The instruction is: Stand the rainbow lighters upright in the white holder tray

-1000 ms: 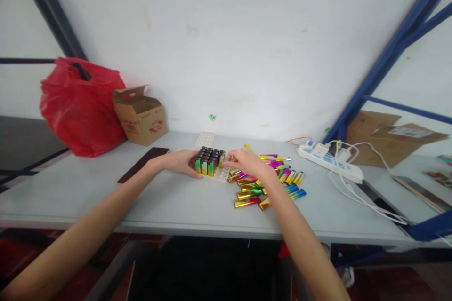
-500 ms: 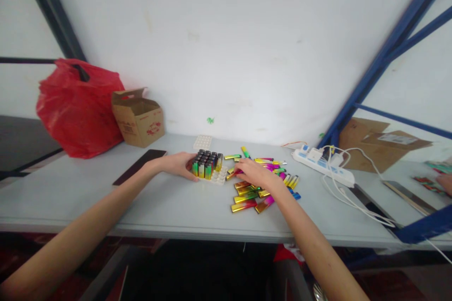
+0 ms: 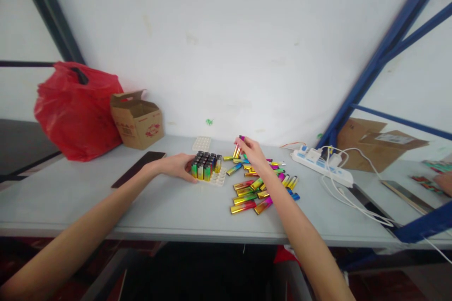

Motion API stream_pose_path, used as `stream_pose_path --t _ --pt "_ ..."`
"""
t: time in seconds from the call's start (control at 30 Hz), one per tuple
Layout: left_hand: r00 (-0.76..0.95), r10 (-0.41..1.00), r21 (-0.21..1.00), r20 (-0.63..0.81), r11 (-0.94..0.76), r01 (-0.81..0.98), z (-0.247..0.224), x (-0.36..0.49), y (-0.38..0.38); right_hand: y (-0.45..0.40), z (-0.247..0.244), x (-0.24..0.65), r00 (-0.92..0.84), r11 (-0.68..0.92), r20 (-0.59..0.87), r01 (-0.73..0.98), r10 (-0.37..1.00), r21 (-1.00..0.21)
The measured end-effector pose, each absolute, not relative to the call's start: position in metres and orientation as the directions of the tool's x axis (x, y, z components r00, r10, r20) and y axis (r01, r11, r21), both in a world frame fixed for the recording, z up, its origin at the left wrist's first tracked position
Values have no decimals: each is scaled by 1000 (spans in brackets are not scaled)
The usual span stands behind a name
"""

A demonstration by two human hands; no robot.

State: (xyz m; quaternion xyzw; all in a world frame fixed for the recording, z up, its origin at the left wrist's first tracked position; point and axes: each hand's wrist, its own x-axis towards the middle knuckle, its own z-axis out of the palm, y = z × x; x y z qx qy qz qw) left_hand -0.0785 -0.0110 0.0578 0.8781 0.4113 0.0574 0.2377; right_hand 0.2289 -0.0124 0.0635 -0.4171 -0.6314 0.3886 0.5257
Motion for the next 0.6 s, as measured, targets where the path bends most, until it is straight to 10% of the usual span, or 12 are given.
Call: stream_pose_path --t 0.2,0.6 --pt "641 758 427 -121 -543 723 59 -76 -10 -18 55 201 -190 188 198 -68 962 -980" --pt "638 758 434 -138 -533 727 63 -75 -14 -28 29 193 -18 401 449 483 893 -778"
